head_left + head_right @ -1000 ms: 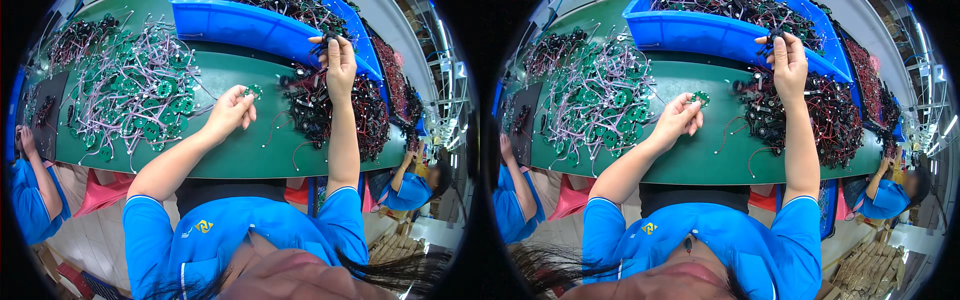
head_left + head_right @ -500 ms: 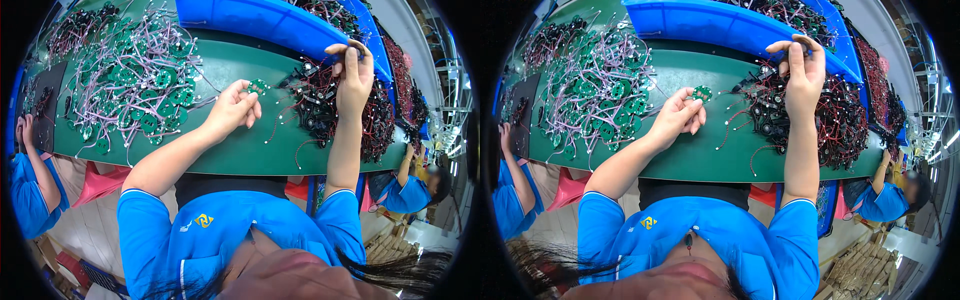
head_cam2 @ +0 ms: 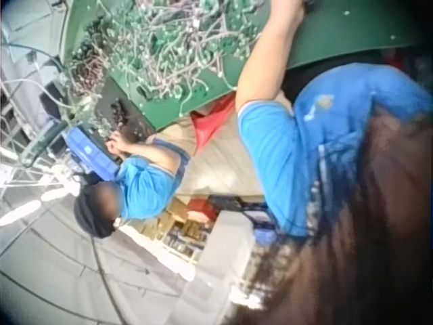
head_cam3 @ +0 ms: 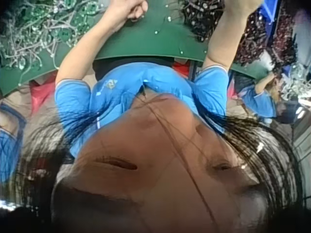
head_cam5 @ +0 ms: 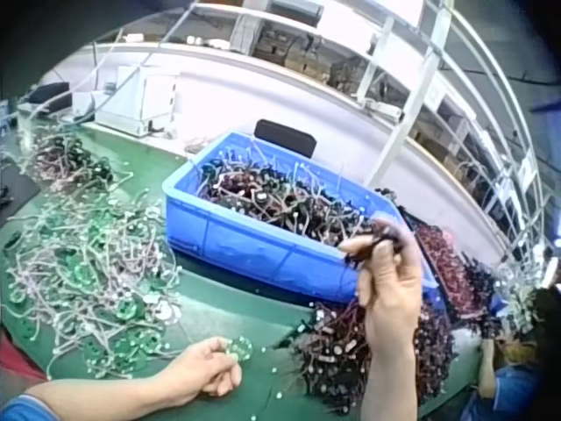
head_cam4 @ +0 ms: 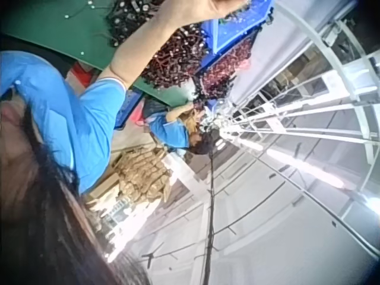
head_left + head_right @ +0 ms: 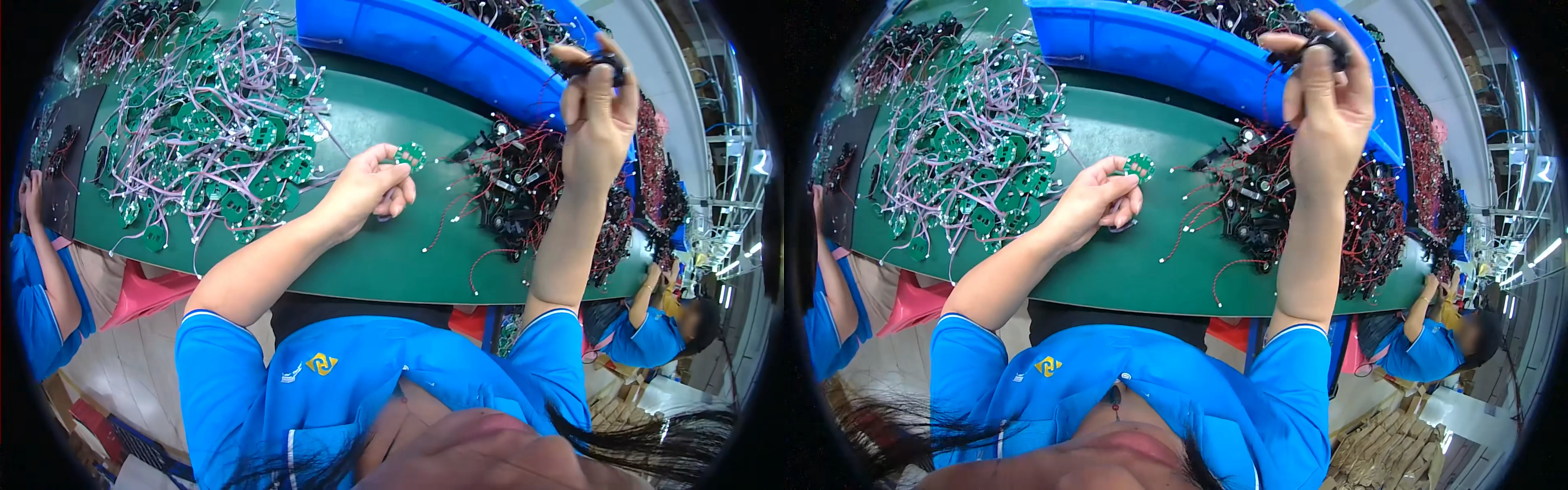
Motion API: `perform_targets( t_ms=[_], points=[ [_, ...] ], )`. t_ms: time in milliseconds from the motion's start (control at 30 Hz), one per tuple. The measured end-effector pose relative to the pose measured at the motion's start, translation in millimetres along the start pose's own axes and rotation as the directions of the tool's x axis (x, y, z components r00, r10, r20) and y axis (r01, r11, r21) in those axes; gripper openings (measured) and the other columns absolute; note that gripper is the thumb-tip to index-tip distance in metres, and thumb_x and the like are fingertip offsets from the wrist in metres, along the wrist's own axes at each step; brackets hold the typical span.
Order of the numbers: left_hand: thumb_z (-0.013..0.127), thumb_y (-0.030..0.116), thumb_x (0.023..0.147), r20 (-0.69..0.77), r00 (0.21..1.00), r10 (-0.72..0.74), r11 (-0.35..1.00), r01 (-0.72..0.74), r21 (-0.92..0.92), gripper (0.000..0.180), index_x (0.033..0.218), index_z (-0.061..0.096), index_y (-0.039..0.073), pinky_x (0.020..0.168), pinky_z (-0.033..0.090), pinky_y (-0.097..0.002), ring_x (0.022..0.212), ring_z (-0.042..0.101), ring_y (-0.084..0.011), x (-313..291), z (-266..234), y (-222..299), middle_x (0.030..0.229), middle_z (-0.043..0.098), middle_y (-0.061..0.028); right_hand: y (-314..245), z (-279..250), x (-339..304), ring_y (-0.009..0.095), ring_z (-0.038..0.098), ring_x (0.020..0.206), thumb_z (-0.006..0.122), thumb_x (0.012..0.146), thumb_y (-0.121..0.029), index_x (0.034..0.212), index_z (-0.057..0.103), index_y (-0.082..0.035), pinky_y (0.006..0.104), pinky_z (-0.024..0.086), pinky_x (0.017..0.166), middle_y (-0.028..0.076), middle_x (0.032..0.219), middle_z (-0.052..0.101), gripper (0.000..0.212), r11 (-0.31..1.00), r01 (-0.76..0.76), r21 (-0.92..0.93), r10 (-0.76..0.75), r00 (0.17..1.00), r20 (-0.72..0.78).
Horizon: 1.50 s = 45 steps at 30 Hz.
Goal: Assembling electronic components by inserting circuit boards into plastic housings and connecting wires.
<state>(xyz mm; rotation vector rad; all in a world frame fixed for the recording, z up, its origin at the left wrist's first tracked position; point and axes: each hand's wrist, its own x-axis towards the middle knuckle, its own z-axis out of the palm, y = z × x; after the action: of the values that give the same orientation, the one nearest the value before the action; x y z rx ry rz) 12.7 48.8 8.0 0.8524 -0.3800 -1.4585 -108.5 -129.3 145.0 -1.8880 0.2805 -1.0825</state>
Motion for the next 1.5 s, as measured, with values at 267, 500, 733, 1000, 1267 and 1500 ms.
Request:
perform_targets(
  t_ms=[267,500,733,1000,1267,1500],
  points=[
    [0.048,0.008,0.091,-0.001,1.000,0.006,0.999,-0.006,-0.031,0.013,0.102,0.042,0.007,0.035,0.024,-0.0150,0.043,0.046,-0.0080,1,-2,0,0.067,0.059,-0.0086,7,14,3,0.008,0.047,0.059,0.045,0.097,-0.021,0.117,0.050,-0.004,0.0172,0.037,0.052,0.016,0.101,0.061,0.027,0.882,-0.084,0.464,0.070,0.996,0.046],
    [0.048,0.007,0.090,0.000,1.000,-0.008,0.999,0.008,-0.045,0.016,0.104,0.040,0.004,0.032,0.022,-0.0154,0.040,0.046,-0.0091,-1,2,5,0.067,0.060,-0.0110,39,55,-61,0.014,0.054,0.060,0.049,0.095,-0.014,0.107,0.049,-0.004,0.0206,0.045,0.055,0.018,0.098,0.061,0.016,0.917,-0.006,0.400,0.086,0.979,-0.182],
    [0.048,0.005,0.089,0.008,0.994,-0.109,0.994,0.109,-0.020,0.022,0.108,0.039,-0.002,0.030,0.022,-0.0155,0.040,0.049,-0.0109,-1,4,3,0.067,0.060,-0.0141,44,61,-77,0.017,0.057,0.063,0.051,0.093,-0.011,0.108,0.045,-0.004,0.0236,0.049,0.057,0.019,0.097,0.061,0.017,0.947,0.138,0.289,-0.100,0.985,-0.142],
    [0.048,0.005,0.088,0.050,0.986,-0.157,0.988,0.156,0.023,0.025,0.110,0.038,-0.004,0.030,0.024,-0.0151,0.040,0.051,-0.0112,-3,5,3,0.066,0.061,-0.0148,39,59,-81,0.020,0.058,0.065,0.050,0.093,-0.009,0.107,0.044,-0.004,0.0250,0.051,0.055,0.022,0.097,0.060,0.016,0.934,0.253,0.254,-0.228,0.966,-0.124],
    [0.049,0.006,0.089,0.065,0.989,-0.132,0.991,0.131,0.012,0.026,0.110,0.038,-0.004,0.031,0.025,-0.0149,0.039,0.050,-0.0104,-5,6,2,0.066,0.061,-0.0140,40,61,-85,0.022,0.061,0.072,0.053,0.090,-0.005,0.105,0.045,-0.004,0.0253,0.052,0.055,0.022,0.098,0.060,0.017,0.935,0.329,0.133,-0.333,0.943,0.010],
    [0.049,0.007,0.090,0.038,0.994,-0.100,0.995,0.099,0.014,0.027,0.111,0.036,-0.004,0.032,0.025,-0.0146,0.040,0.049,-0.0103,-3,3,4,0.065,0.061,-0.0135,39,66,-91,0.021,0.059,0.067,0.052,0.091,-0.007,0.105,0.046,-0.005,0.0253,0.050,0.055,0.021,0.097,0.061,0.015,0.943,0.316,0.102,-0.326,0.941,0.095]
  ],
)
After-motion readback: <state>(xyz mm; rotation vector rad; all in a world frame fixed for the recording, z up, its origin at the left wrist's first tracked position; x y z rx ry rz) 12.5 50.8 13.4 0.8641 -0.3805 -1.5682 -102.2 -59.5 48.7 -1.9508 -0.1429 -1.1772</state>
